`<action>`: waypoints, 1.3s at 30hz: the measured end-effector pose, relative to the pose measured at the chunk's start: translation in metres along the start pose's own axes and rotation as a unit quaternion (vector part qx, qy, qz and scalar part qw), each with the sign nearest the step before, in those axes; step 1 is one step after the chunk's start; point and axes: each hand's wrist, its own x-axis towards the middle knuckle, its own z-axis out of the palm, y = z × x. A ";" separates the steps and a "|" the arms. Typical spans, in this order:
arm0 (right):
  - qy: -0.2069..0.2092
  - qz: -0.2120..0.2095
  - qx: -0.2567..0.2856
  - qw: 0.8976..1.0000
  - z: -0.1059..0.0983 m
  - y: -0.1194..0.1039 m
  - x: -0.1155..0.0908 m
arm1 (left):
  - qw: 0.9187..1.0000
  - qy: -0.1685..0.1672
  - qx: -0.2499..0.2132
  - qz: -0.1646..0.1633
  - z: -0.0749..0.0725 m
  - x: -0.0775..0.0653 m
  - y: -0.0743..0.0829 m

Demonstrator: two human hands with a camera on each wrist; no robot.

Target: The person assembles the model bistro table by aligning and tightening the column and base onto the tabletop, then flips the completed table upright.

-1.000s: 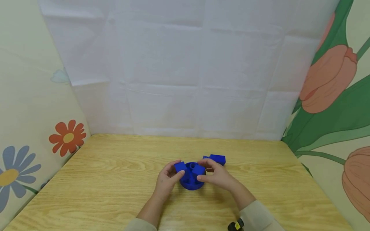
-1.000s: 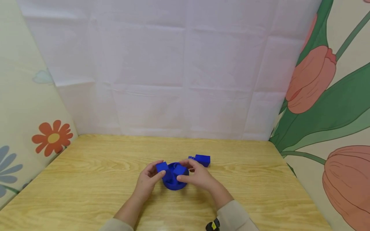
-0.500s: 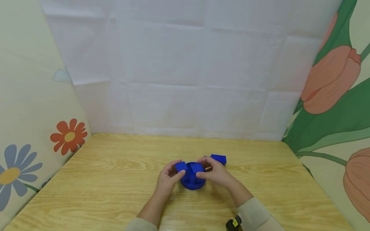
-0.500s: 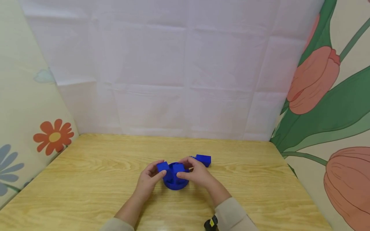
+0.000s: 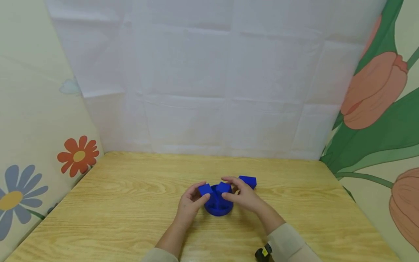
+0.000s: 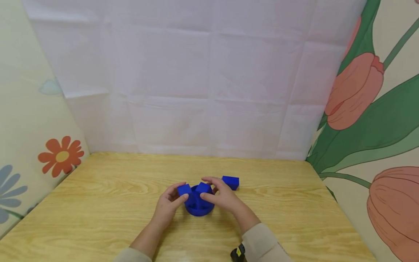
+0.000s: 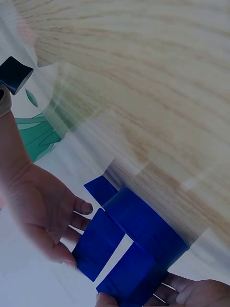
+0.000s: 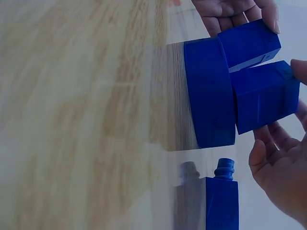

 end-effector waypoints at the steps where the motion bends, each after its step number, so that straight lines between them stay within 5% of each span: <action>1: 0.000 -0.002 -0.001 1.000 0.000 0.000 0.000 | 1.000 -0.001 0.001 0.003 0.000 0.000 0.000; 9: 0.006 0.018 -0.004 1.000 0.001 0.001 0.003 | 1.000 -0.001 -0.006 0.003 0.000 0.001 -0.001; 23: 0.018 0.029 0.078 0.996 -0.002 0.005 -0.003 | 1.000 -0.003 -0.002 -0.007 0.000 -0.001 0.001; 39: 0.018 -0.010 0.114 0.993 -0.012 0.016 -0.014 | 1.000 0.003 -0.006 -0.006 0.000 0.000 0.001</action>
